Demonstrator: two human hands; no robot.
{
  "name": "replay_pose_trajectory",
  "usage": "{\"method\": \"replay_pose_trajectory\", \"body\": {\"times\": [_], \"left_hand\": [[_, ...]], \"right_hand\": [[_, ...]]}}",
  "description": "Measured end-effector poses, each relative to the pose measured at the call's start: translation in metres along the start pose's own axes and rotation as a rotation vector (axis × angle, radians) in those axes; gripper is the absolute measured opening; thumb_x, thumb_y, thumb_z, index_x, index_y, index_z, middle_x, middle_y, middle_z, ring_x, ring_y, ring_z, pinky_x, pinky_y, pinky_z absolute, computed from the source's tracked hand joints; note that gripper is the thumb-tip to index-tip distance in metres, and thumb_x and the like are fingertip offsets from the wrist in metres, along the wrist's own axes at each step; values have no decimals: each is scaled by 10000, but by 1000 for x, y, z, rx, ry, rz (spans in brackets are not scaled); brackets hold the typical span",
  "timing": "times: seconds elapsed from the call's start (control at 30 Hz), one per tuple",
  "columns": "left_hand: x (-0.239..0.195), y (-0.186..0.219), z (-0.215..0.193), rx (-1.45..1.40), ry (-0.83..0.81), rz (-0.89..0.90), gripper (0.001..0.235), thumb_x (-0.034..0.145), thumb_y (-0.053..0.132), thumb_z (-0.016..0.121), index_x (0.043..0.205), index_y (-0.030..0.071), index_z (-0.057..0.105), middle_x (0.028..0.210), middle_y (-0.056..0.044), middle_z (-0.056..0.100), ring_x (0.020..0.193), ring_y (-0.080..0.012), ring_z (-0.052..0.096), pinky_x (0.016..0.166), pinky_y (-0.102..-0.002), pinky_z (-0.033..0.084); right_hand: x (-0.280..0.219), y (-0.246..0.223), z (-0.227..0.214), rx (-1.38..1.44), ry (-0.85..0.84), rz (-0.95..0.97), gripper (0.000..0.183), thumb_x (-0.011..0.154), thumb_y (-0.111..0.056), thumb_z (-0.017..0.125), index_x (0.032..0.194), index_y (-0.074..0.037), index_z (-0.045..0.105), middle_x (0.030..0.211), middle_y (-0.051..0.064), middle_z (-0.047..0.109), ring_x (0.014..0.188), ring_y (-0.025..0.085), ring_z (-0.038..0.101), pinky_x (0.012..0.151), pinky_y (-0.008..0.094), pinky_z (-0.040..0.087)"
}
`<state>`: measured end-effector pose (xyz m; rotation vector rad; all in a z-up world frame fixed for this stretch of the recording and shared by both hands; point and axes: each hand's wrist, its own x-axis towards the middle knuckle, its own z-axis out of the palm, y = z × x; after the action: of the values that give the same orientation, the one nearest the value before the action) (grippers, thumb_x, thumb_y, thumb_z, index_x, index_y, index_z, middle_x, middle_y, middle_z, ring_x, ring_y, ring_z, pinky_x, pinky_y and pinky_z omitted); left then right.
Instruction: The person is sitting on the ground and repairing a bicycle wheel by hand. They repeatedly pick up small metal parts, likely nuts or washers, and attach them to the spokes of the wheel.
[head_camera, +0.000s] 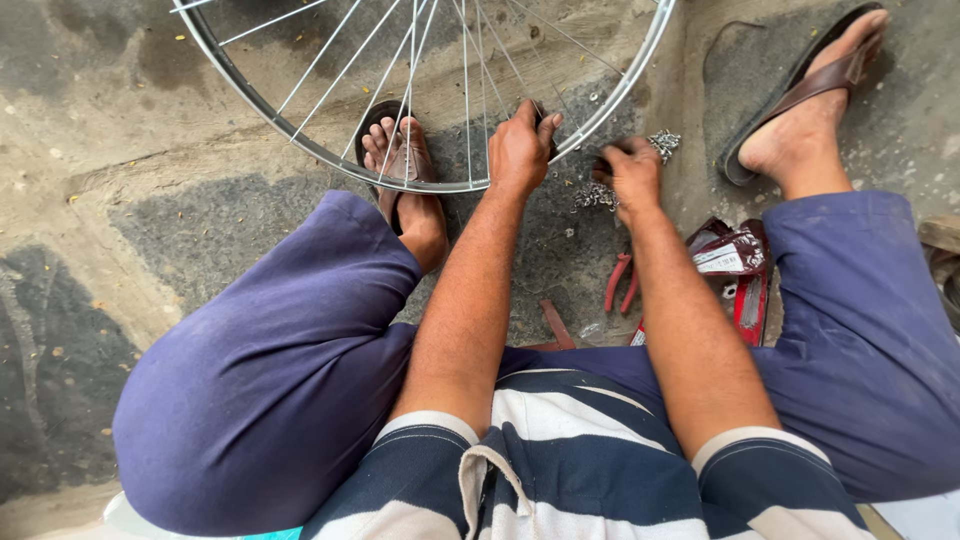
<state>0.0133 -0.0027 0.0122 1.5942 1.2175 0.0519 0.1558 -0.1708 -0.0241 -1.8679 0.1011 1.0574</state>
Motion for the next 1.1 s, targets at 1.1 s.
{"method": "replay_pose_trajectory", "body": {"times": [1.1], "left_hand": [[1, 2, -1, -3, -34, -56, 386, 975, 481, 590, 977, 98, 641, 760, -118, 742, 744, -320, 738, 686, -488, 533]], "right_hand": [[-37, -7, 58, 188, -145, -247, 401, 844, 140, 772, 975, -119, 496, 918, 2, 617, 870, 122, 671, 814, 302, 620]]}}
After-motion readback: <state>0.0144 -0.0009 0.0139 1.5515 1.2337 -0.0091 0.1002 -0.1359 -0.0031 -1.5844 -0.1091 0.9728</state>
